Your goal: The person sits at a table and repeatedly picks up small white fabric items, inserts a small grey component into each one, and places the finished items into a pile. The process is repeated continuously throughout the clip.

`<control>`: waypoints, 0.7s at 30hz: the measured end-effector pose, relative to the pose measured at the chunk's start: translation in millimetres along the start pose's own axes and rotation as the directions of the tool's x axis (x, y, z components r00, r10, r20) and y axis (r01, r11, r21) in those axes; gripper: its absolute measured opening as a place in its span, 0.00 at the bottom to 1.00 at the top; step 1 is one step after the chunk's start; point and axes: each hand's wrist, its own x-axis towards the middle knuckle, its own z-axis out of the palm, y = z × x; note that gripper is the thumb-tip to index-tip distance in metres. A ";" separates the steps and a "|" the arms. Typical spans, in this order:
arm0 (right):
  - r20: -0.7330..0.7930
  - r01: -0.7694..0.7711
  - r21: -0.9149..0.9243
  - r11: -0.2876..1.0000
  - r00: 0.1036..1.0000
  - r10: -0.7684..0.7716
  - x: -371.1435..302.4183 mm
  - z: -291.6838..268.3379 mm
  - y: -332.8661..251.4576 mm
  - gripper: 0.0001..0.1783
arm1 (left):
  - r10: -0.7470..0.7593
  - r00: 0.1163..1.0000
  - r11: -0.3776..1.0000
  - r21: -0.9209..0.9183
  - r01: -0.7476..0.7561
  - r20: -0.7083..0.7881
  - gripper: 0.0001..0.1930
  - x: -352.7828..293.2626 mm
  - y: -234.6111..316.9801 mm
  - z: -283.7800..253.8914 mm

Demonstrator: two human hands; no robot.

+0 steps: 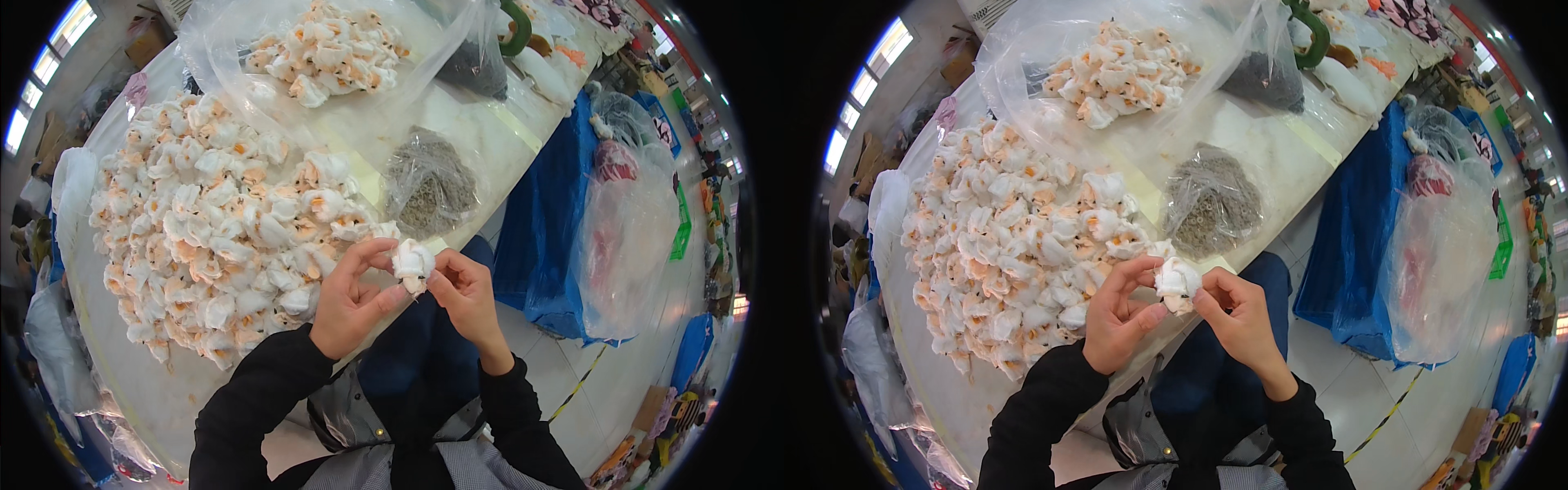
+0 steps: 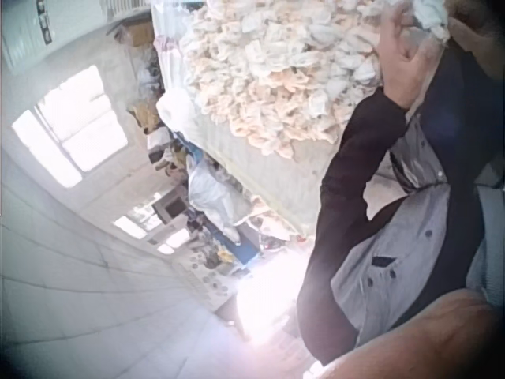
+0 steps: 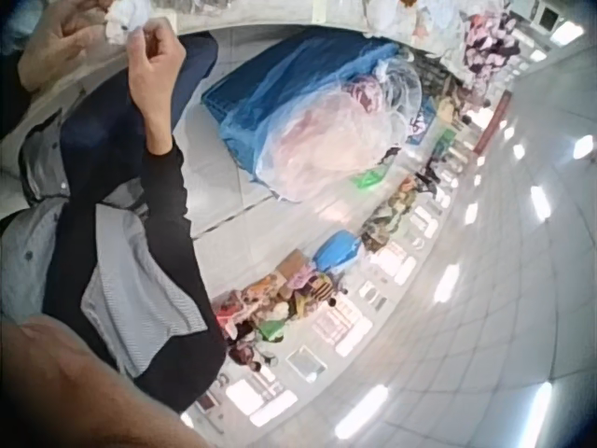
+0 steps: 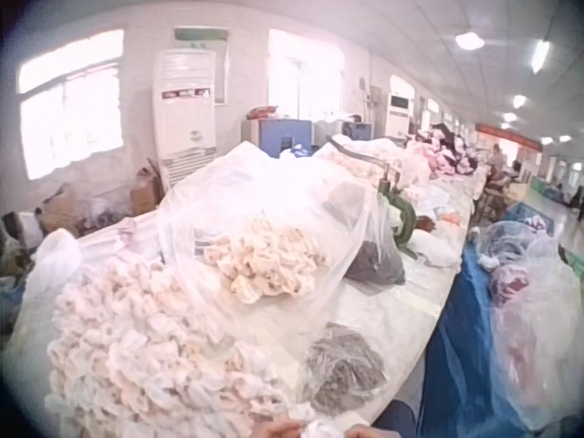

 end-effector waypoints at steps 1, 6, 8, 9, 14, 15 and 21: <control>-0.019 0.032 0.025 0.999 0.999 -0.032 -3.1 1.1 4.8 0.05 | -0.019 1.000 1.000 -0.010 0.019 0.012 0.28 -1.5 -2.1 0.5; -0.153 0.163 0.160 0.974 0.978 -0.138 -9.3 16.7 9.7 0.06 | -0.101 0.994 0.980 0.176 0.092 0.042 0.17 0.3 -11.5 -15.1; -0.181 0.142 0.193 0.971 0.978 -0.107 -10.2 19.7 8.7 0.06 | -0.048 0.998 0.981 0.188 0.038 0.051 0.17 -0.7 -5.9 -8.2; -0.175 0.121 0.203 0.972 0.981 -0.086 -10.3 20.9 9.9 0.06 | -0.019 0.998 0.981 0.195 0.008 0.056 0.17 -0.4 -1.1 -3.6; -0.156 0.085 0.113 0.990 0.985 -0.067 -11.5 19.2 16.7 0.06 | -0.136 0.991 0.990 -0.040 0.136 0.010 0.22 7.8 20.6 9.8; -0.190 0.087 0.147 0.985 0.980 -0.058 -10.5 20.0 15.9 0.06 | -0.195 0.981 0.981 0.006 0.195 -0.006 0.23 10.0 24.5 9.6; -0.253 0.090 0.298 0.950 0.967 -0.012 -16.0 17.9 -0.6 0.11 | -0.099 0.985 0.993 0.072 0.090 0.144 0.23 13.6 -4.9 9.3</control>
